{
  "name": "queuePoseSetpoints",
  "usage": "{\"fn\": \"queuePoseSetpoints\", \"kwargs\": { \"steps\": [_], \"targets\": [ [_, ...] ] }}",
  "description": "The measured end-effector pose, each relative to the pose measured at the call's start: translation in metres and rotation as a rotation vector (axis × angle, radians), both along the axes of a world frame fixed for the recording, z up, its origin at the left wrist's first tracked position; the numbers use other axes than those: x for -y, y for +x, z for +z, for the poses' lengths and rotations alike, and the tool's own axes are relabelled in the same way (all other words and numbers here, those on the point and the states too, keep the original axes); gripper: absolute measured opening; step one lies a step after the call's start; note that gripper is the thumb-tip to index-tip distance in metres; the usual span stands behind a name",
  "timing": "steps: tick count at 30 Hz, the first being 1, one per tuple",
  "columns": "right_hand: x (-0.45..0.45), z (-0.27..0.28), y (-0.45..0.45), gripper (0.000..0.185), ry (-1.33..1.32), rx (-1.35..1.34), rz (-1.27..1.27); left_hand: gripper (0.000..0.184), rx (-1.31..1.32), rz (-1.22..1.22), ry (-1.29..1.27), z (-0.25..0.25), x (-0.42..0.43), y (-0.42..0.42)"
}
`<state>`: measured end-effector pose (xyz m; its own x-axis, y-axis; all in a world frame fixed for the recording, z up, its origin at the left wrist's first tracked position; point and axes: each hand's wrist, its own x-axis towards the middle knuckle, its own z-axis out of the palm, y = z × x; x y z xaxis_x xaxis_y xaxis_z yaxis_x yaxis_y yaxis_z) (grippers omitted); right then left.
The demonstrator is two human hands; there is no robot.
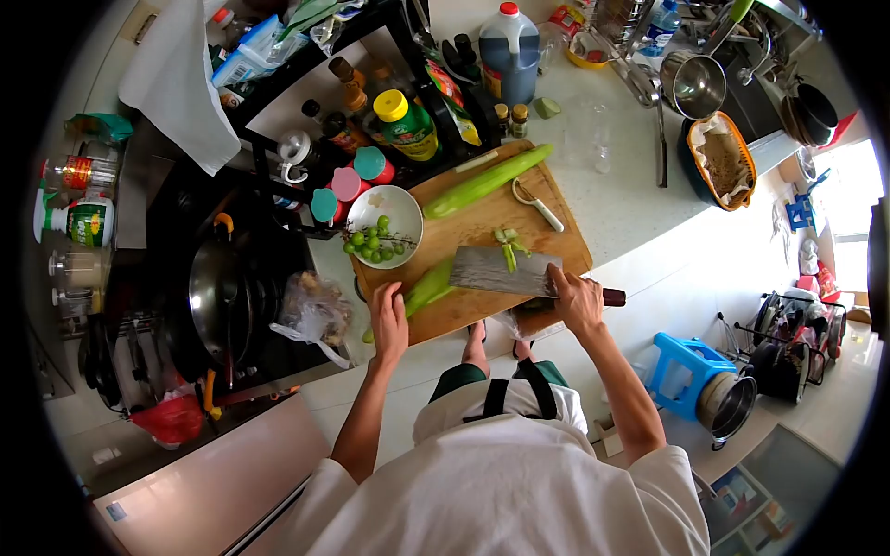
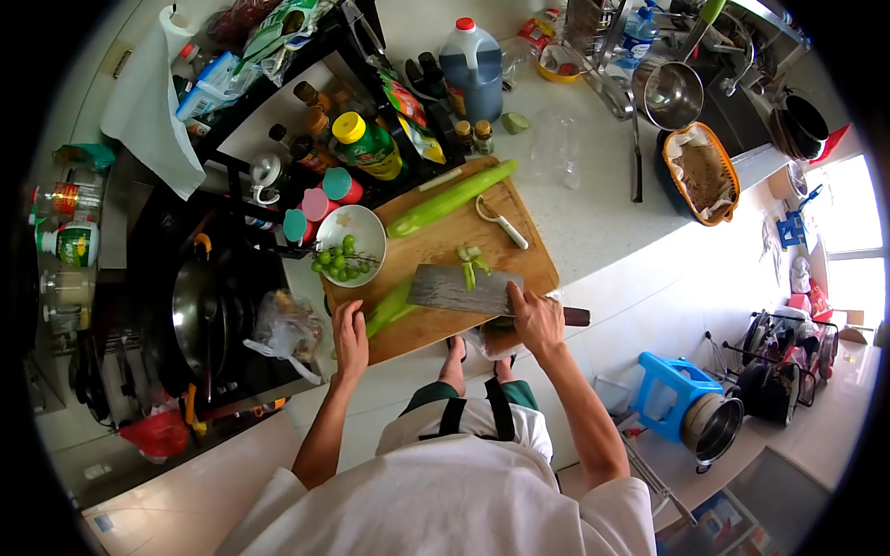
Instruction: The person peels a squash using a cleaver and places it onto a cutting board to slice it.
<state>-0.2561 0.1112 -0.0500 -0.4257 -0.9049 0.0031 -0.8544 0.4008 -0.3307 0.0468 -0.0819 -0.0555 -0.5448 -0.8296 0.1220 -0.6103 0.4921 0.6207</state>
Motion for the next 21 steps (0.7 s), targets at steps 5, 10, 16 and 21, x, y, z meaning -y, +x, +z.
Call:
{"fn": "queuePoseSetpoints", "kwargs": {
  "steps": [5,10,16,21],
  "targets": [
    [-0.006,-0.005,-0.018,0.039,-0.014,-0.072,0.082,0.028,-0.067,-0.531,0.173,0.048,-0.013,-0.104],
    [-0.001,-0.012,-0.025,0.038,-0.042,-0.069,0.143,0.038,0.079,-0.678,0.105,0.016,-0.017,-0.16],
    [0.001,-0.016,-0.027,0.037,-0.108,0.002,0.203,0.034,0.119,-0.603,0.154,-0.013,0.003,-0.189],
    [0.003,-0.023,-0.024,0.049,-0.104,-0.009,0.218,0.021,0.098,-0.742,0.286,0.008,-0.001,-0.202]
  ]
}}
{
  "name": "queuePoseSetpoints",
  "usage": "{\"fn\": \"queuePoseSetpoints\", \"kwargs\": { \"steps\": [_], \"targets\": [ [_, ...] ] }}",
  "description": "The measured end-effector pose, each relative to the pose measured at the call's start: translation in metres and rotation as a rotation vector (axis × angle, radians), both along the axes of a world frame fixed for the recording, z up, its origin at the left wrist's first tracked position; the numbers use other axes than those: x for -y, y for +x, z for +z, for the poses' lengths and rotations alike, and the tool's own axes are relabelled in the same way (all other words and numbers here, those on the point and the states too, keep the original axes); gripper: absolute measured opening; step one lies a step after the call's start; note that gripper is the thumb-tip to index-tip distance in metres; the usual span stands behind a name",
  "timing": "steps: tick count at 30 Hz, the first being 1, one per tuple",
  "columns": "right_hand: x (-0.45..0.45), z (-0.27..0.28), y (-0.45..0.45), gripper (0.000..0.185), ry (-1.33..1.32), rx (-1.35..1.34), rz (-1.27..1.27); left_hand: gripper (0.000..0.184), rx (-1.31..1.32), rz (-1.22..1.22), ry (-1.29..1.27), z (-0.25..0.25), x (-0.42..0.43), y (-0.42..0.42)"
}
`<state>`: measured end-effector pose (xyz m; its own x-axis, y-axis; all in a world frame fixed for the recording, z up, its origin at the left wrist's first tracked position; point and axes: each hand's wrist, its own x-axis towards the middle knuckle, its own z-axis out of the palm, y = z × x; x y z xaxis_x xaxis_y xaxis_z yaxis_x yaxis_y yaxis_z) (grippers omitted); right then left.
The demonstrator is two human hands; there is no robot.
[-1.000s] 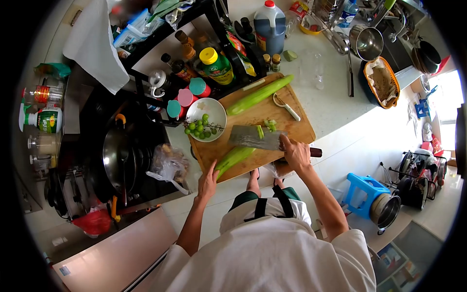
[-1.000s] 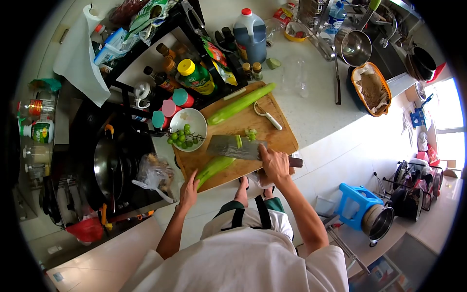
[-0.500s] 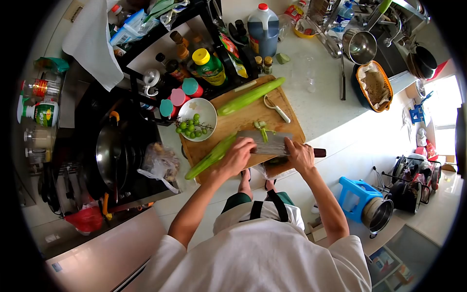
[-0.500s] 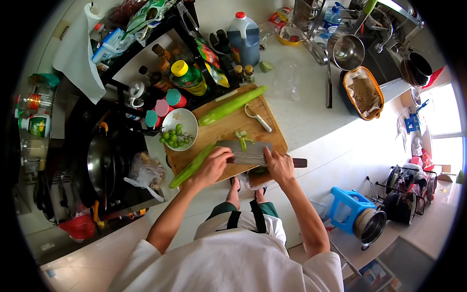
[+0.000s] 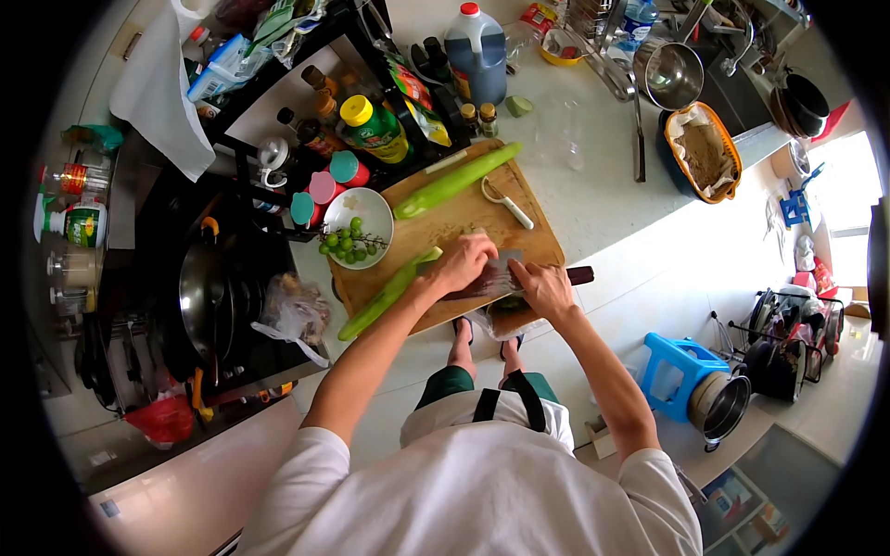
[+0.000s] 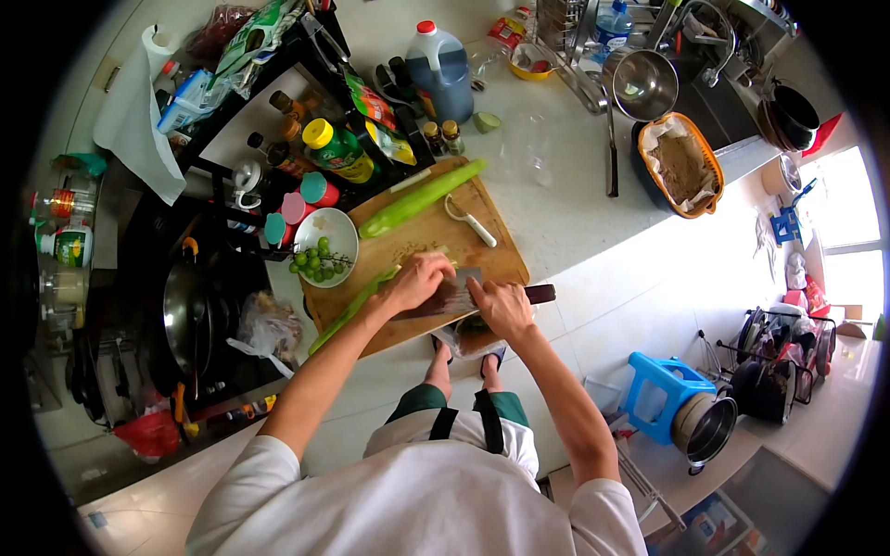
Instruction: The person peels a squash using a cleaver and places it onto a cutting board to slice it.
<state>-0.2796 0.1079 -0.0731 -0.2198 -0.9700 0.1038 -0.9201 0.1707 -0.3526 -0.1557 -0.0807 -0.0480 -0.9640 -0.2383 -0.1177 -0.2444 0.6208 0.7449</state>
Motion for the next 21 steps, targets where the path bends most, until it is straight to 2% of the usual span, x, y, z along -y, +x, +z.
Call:
{"fn": "queuePoseSetpoints", "kwargs": {
  "steps": [1,4,5,8,12,13,16,21],
  "targets": [
    [0.001,-0.001,-0.001,0.049,0.005,-0.002,0.0,0.023,0.019,-0.028,0.03,-0.004,-0.006,0.001],
    [-0.001,0.0,0.0,0.049,0.021,-0.011,-0.001,0.026,-0.155,0.043,-0.161,-0.028,-0.005,0.002],
    [-0.003,0.001,0.0,0.048,0.027,-0.016,0.001,0.031,-0.115,0.028,-0.152,-0.038,0.003,0.003],
    [-0.014,0.016,-0.004,0.038,-0.057,0.001,0.026,0.035,0.039,0.264,0.01,-0.032,0.018,-0.002],
    [-0.051,0.022,-0.003,0.043,-0.05,0.077,-0.043,0.046,0.127,0.234,-0.084,-0.034,0.034,-0.004],
    [-0.065,0.023,-0.001,0.046,-0.035,0.102,-0.074,0.054,0.149,0.196,-0.12,-0.04,0.035,-0.005],
    [-0.11,0.027,0.002,0.053,-0.035,0.142,-0.182,0.056,0.202,0.251,-0.272,-0.046,0.019,-0.012],
    [-0.184,0.038,0.009,0.059,-0.035,0.162,-0.385,0.042,0.185,0.212,-0.507,-0.053,-0.002,-0.021]
  ]
}}
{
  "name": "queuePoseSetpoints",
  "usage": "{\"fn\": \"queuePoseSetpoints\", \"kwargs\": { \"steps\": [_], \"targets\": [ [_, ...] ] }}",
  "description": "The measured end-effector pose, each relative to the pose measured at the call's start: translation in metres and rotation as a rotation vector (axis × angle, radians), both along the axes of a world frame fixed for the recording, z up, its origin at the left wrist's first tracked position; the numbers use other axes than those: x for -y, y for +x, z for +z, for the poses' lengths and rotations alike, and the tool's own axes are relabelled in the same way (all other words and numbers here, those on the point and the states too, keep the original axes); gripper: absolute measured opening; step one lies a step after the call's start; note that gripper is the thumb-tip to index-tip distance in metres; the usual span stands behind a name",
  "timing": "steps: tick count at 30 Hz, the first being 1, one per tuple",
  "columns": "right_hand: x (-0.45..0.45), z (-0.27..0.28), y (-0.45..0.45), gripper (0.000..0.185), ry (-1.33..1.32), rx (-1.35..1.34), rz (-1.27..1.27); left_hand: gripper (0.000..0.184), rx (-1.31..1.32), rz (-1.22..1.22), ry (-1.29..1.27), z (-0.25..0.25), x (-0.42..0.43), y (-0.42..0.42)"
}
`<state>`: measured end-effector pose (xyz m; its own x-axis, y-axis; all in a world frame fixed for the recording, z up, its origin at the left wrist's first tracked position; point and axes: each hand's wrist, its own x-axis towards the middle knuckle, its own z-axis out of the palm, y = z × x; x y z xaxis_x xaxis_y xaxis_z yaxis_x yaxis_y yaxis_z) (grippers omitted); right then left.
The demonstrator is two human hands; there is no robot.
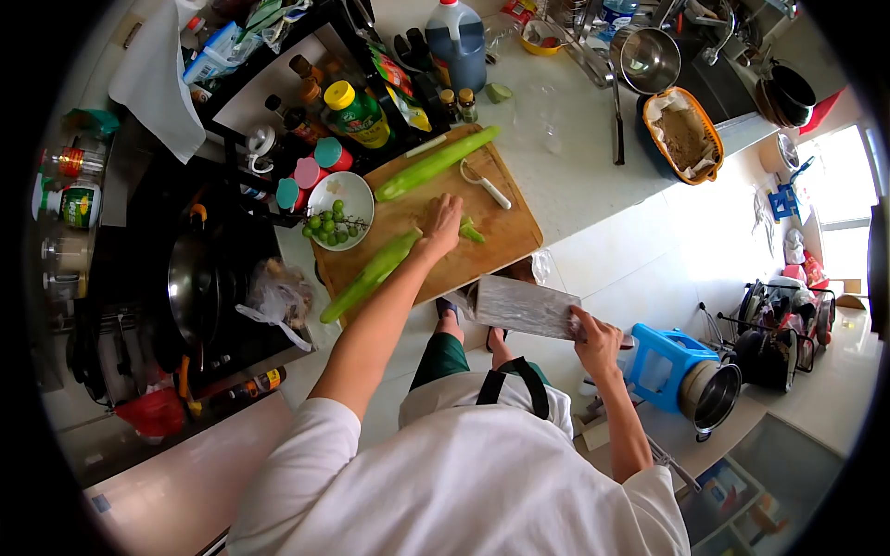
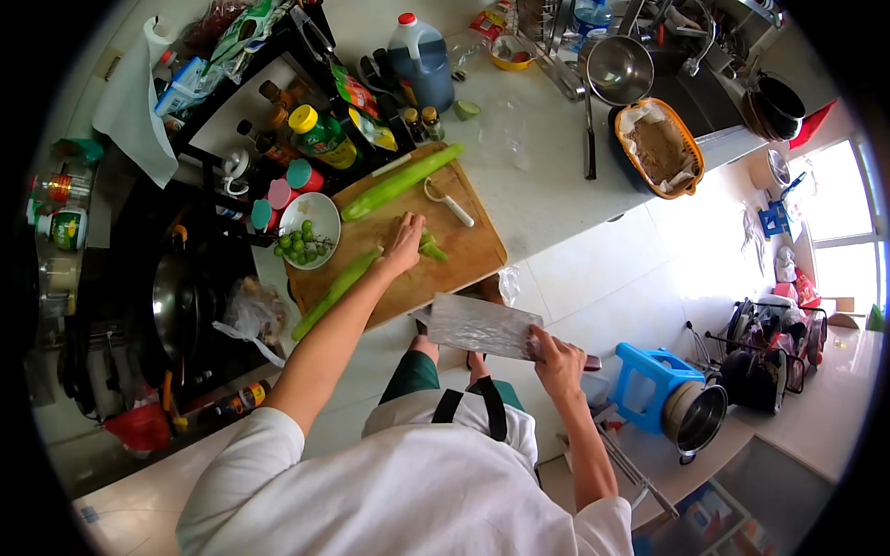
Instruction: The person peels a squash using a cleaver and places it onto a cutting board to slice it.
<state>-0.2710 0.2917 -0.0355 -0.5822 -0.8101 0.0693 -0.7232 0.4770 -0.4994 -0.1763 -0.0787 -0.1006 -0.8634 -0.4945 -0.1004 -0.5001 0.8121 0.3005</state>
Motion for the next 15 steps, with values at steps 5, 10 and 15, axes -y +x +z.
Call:
{"fn": "queuePoseSetpoints", "kwargs": {
  "steps": [5,10,15],
  "targets": [
    [-0.055,-0.002,0.014,0.064,0.138,0.031,-0.173,0.039,-0.037,-0.055,-0.079,-0.009,-0.014,0.007],
    [-0.08,0.002,0.026,0.06,0.138,0.015,-0.222,0.041,-0.116,-0.035,0.057,-0.025,-0.026,0.013],
    [-0.09,0.002,0.028,0.055,0.105,-0.014,-0.244,0.038,-0.328,-0.088,0.265,-0.045,-0.068,0.024]
  ]
}}
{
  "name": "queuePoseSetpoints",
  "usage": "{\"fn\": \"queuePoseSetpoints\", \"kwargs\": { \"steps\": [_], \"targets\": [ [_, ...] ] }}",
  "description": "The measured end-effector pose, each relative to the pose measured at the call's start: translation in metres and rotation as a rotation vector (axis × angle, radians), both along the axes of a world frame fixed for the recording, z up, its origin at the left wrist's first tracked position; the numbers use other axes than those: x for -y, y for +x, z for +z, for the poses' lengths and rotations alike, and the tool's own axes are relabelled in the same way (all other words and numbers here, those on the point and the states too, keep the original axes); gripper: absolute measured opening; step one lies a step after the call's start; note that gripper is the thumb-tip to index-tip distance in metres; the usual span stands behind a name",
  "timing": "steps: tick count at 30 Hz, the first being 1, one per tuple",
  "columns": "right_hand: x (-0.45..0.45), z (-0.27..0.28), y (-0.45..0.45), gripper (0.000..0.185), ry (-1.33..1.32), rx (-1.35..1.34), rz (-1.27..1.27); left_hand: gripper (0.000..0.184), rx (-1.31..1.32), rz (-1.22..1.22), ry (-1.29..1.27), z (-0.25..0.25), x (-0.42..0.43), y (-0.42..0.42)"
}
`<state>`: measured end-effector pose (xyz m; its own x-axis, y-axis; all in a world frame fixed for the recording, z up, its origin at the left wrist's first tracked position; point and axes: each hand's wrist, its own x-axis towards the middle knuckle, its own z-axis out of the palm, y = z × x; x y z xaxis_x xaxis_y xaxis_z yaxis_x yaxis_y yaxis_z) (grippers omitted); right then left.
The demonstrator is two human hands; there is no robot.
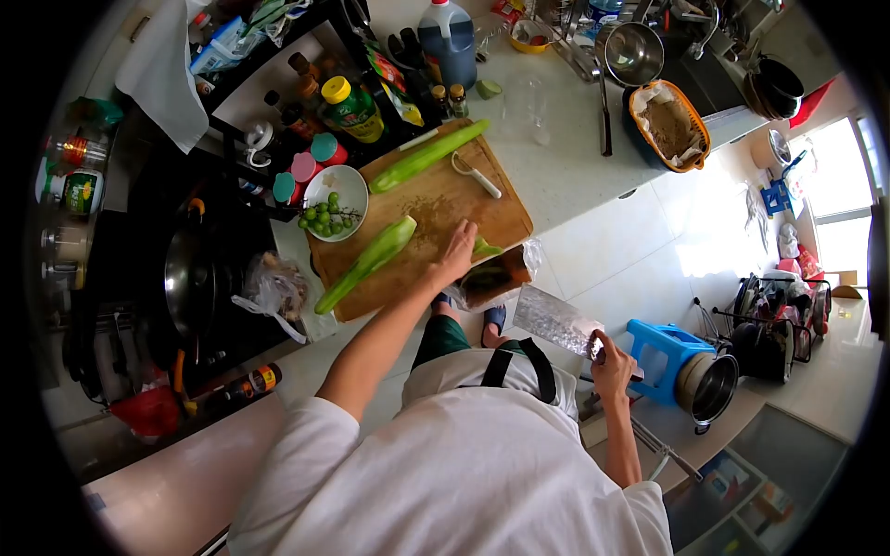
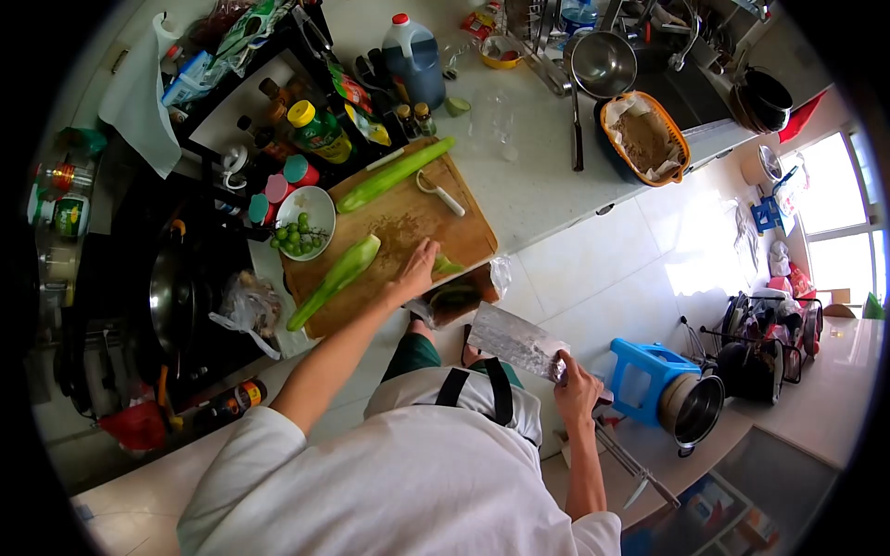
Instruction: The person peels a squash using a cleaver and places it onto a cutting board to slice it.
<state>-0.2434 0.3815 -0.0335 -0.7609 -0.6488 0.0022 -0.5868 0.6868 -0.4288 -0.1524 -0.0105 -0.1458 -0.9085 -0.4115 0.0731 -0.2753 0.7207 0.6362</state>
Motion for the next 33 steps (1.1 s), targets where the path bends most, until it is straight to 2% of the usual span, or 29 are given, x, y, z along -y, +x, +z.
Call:
{"fn": "queuePoseSetpoints", "kwargs": {
  "steps": [3,6,11,14,17,19,21,23,25,28,31,33],
  "targets": [
    [0.001,0.003,-0.001,0.053,0.012,-0.005,-0.015,0.037,0.014,0.023,0.086,0.008,-0.033,0.007],
    [0.002,0.002,-0.004,0.051,-0.006,-0.02,-0.011,0.043,0.255,-0.036,0.175,0.038,-0.05,0.014],
    [0.01,-0.002,-0.005,0.051,-0.015,-0.002,-0.012,0.041,-0.003,-0.175,-0.106,0.018,-0.08,0.035],
    [0.016,-0.005,-0.007,0.05,0.008,-0.001,0.0,0.043,0.117,-0.16,0.009,0.014,-0.086,0.048],
    [0.024,-0.004,-0.008,0.05,0.009,0.018,0.018,0.05,-0.015,-0.025,0.06,0.027,-0.076,0.067],
    [0.027,-0.001,-0.008,0.05,-0.007,0.03,0.027,0.054,-0.133,0.12,0.079,0.055,-0.056,0.091],
    [0.029,0.0,-0.011,0.05,-0.014,0.035,0.03,0.057,-0.154,0.314,-0.186,0.067,-0.017,0.129],
    [0.03,-0.001,-0.011,0.05,-0.008,0.041,0.029,0.058,-0.059,0.558,-0.273,0.07,0.015,0.175],
    [0.031,-0.001,-0.011,0.05,-0.008,0.06,0.021,0.058,0.264,0.607,-0.257,0.07,0.042,0.221],
    [0.035,-0.002,-0.011,0.052,-0.036,0.081,0.033,0.057,0.449,0.661,-0.118,0.046,0.069,0.268],
    [0.042,-0.004,-0.01,0.056,-0.074,0.125,0.053,0.059,0.582,0.503,-0.065,0.056,0.075,0.268],
    [0.049,-0.001,-0.009,0.057,-0.097,0.166,0.094,0.057,0.629,0.425,0.227,0.067,0.071,0.262]
  ]
}}
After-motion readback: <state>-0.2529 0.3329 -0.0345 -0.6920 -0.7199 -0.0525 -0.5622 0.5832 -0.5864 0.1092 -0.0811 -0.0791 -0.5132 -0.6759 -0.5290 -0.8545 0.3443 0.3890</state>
